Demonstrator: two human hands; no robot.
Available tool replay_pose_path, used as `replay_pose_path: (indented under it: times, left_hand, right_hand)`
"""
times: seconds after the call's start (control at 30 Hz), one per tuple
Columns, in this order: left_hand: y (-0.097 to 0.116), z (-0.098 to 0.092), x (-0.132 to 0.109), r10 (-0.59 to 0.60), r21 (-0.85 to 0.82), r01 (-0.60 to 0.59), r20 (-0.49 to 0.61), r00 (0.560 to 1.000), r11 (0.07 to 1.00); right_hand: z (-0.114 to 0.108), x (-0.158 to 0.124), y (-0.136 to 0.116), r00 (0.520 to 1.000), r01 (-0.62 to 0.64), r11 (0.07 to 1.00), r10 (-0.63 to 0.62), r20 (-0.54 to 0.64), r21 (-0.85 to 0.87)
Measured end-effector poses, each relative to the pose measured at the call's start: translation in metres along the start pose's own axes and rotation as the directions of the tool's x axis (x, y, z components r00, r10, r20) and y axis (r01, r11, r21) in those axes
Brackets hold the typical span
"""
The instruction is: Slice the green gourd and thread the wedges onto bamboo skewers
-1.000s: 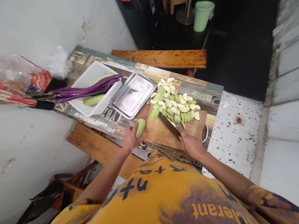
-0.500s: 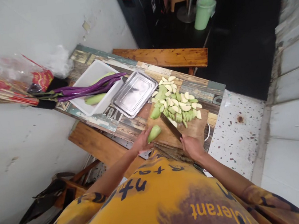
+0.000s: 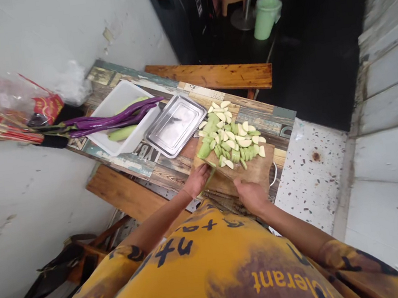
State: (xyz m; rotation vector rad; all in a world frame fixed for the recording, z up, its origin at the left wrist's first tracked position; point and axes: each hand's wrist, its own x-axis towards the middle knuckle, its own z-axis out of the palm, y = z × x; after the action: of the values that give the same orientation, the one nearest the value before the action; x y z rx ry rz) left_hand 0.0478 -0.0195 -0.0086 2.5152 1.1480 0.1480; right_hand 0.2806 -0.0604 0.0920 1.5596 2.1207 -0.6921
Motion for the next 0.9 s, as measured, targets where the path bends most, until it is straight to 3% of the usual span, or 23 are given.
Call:
replay_pose_path:
  times: [0.13,0.3,0.5,0.73,0.9]
  left_hand:
    - [-0.002,-0.006,-0.001,0.098,-0.013,-0.098,0.053,0.994,0.995]
    - [-0.007,-0.010,-0.005,0.176,0.013,-0.177,0.085,0.981,0.984]
    - [-0.010,-0.009,-0.001,0.206,0.045,-0.209,0.068,0.976,0.977]
    - [-0.011,-0.010,0.002,0.234,0.068,-0.240,0.090,0.968,0.968]
    - [-0.009,-0.017,0.004,0.197,0.050,-0.203,0.104,0.975,0.978]
  right_hand:
    - [-0.008,-0.003,-0.002,0.999,0.048,0.996,-0.048,0.003,-0.081]
    - [-0.010,-0.006,-0.006,0.999,0.031,0.998,-0.030,0.017,-0.061]
    - [-0.003,-0.005,-0.008,1.000,0.002,1.000,-0.002,0.016,0.008]
    - [0.001,0.008,-0.002,0.995,0.003,0.999,-0.008,0.100,0.049]
    - [-0.003,0.012,0.000,0.993,-0.004,0.998,-0.003,0.115,0.060]
